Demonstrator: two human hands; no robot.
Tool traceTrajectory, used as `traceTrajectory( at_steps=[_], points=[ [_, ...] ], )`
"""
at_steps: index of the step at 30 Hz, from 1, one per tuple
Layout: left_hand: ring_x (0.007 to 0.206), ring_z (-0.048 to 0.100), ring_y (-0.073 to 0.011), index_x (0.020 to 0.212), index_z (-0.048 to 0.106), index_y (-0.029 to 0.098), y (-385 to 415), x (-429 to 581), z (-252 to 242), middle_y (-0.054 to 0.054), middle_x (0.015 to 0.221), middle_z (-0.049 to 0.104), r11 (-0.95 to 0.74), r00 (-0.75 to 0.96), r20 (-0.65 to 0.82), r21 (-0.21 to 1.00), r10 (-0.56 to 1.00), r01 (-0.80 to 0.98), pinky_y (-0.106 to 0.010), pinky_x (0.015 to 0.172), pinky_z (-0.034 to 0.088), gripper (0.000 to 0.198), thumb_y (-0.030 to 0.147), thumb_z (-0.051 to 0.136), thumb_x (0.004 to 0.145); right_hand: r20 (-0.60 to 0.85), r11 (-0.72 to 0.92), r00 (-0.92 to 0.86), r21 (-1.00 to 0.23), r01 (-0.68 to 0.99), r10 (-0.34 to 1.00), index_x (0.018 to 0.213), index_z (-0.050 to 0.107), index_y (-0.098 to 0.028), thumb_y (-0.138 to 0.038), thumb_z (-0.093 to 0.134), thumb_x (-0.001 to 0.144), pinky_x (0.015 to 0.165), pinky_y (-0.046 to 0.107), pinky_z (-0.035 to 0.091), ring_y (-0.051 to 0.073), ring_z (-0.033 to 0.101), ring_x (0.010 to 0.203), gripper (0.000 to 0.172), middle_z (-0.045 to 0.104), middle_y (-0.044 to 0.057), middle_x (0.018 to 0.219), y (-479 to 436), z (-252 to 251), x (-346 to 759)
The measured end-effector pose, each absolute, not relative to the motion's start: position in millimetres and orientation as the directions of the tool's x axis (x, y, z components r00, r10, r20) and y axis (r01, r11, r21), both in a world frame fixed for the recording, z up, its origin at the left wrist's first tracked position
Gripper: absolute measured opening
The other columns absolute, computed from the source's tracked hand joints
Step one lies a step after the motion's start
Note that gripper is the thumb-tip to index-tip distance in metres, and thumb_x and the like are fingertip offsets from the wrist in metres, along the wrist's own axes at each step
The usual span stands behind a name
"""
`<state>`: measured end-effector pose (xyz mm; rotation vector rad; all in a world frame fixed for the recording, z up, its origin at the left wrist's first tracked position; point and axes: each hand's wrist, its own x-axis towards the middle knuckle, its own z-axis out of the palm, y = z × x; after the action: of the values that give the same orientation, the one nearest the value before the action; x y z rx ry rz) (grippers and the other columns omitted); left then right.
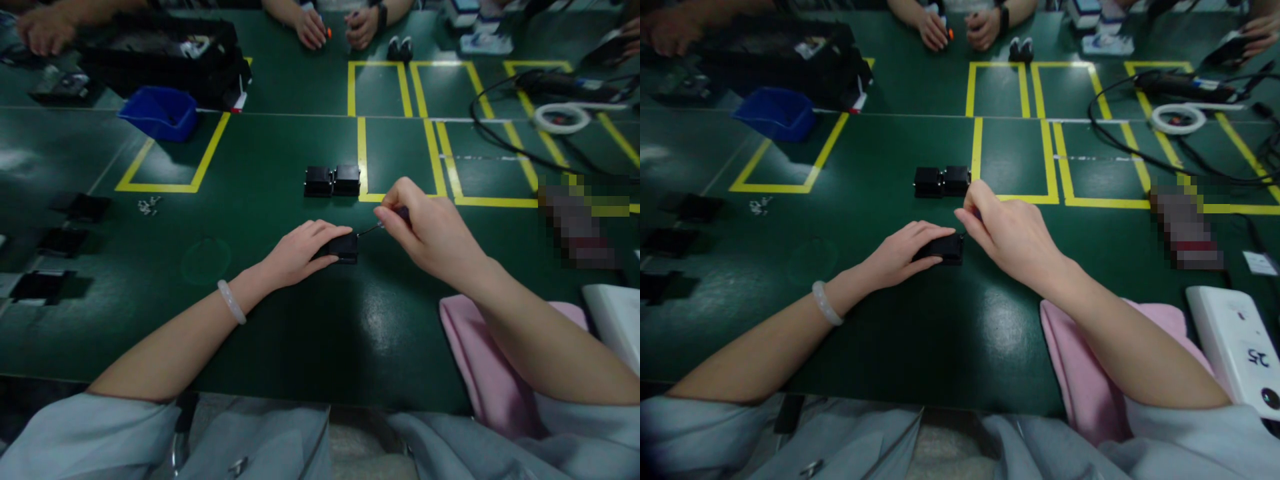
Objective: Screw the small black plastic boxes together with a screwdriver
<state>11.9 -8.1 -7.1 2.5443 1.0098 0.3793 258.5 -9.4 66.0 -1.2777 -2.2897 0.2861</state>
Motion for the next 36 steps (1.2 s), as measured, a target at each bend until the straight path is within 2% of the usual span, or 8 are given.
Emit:
traceTrajectory(
  at_steps=[5, 8, 11, 17, 23, 30, 32, 36],
  points=[
    [0.117, 0.054, -0.0261, 0.147, 0.040, 0.023, -8.4, 13.1, -6.6, -0.011, 0.133, 0.055, -0.667, 0.700, 0.108, 0.435, 0.706, 0.605, -0.041, 0.098, 0.046, 0.049, 0.031, 0.052, 0.101, 0.335, 0.547, -0.436, -0.420, 0.725, 0.835, 0.101, 0.049, -0.019, -0.024, 0.043, 0.091, 0.057, 0.026, 0.036, 0.013, 0.056, 0.062, 0.012, 0.060, 0.001, 0.077, -10.6, 66.3, 257.6],
    [0.118, 0.053, -0.0265, 0.148, 0.039, 0.023, -8.3, 12.9, -6.5, -0.011, 0.134, 0.055, -0.665, 0.702, 0.103, 0.443, 0.705, 0.602, -0.042, 0.099, 0.046, 0.049, 0.031, 0.051, 0.101, 0.314, 0.557, -0.462, -0.409, 0.723, 0.830, 0.095, 0.050, -0.019, -0.028, 0.043, 0.094, 0.057, 0.026, 0.035, 0.012, 0.053, 0.059, 0.011, 0.057, 0.000, 0.074, -11.3, 67.7, 257.5],
    [0.118, 0.053, -0.0267, 0.148, 0.039, 0.023, -8.5, 12.4, -6.2, -0.012, 0.135, 0.055, -0.662, 0.703, 0.097, 0.447, 0.704, 0.601, -0.043, 0.099, 0.046, 0.049, 0.030, 0.050, 0.101, 0.291, 0.547, -0.464, -0.406, 0.732, 0.837, 0.092, 0.050, -0.020, -0.036, 0.043, 0.097, 0.055, 0.026, 0.032, 0.011, 0.050, 0.056, 0.018, 0.055, -0.001, 0.069, -11.5, 68.3, 257.1],
    [0.119, 0.053, -0.0264, 0.147, 0.040, 0.023, -8.8, 12.1, -5.8, -0.011, 0.135, 0.055, -0.662, 0.700, 0.101, 0.443, 0.707, 0.605, -0.042, 0.099, 0.046, 0.049, 0.030, 0.051, 0.101, 0.318, 0.544, -0.443, -0.425, 0.724, 0.838, 0.101, 0.050, -0.019, -0.024, 0.042, 0.092, 0.058, 0.026, 0.035, 0.012, 0.055, 0.062, 0.013, 0.059, 0.001, 0.075, -10.6, 67.3, 256.8],
    [0.120, 0.052, -0.0269, 0.148, 0.039, 0.022, -8.0, 12.2, -6.8, -0.012, 0.135, 0.055, -0.669, 0.708, 0.101, 0.441, 0.699, 0.598, -0.044, 0.101, 0.045, 0.049, 0.031, 0.050, 0.101, 0.314, 0.554, -0.459, -0.397, 0.731, 0.831, 0.094, 0.051, -0.019, -0.036, 0.043, 0.097, 0.056, 0.026, 0.033, 0.012, 0.052, 0.059, 0.019, 0.058, 0.000, 0.072, -10.1, 65.7, 257.9],
    [0.118, 0.053, -0.0267, 0.147, 0.040, 0.024, -8.7, 11.7, -6.3, -0.011, 0.134, 0.055, -0.663, 0.699, 0.103, 0.439, 0.708, 0.606, -0.042, 0.099, 0.047, 0.049, 0.031, 0.051, 0.100, 0.364, 0.551, -0.428, -0.369, 0.749, 0.827, 0.104, 0.050, -0.019, -0.025, 0.043, 0.091, 0.056, 0.026, 0.036, 0.014, 0.058, 0.064, 0.016, 0.062, 0.003, 0.080, -11.1, 62.9, 257.1],
    [0.118, 0.053, -0.0267, 0.148, 0.039, 0.024, -8.6, 11.8, -6.3, -0.011, 0.134, 0.055, -0.665, 0.700, 0.105, 0.436, 0.707, 0.606, -0.042, 0.099, 0.046, 0.049, 0.031, 0.051, 0.101, 0.343, 0.554, -0.446, -0.357, 0.752, 0.826, 0.100, 0.051, -0.019, -0.029, 0.043, 0.094, 0.056, 0.026, 0.035, 0.013, 0.056, 0.062, 0.014, 0.061, 0.002, 0.077, -11.5, 63.5, 257.2],
    [0.119, 0.053, -0.0267, 0.148, 0.039, 0.023, -8.4, 12.3, -6.1, -0.011, 0.134, 0.055, -0.665, 0.704, 0.098, 0.441, 0.704, 0.603, -0.042, 0.100, 0.046, 0.050, 0.030, 0.052, 0.100, 0.297, 0.557, -0.475, -0.347, 0.754, 0.828, 0.095, 0.051, -0.019, -0.038, 0.042, 0.097, 0.055, 0.026, 0.034, 0.013, 0.055, 0.059, 0.022, 0.060, 0.001, 0.072, -12.3, 65.4, 256.9]
  ],
)
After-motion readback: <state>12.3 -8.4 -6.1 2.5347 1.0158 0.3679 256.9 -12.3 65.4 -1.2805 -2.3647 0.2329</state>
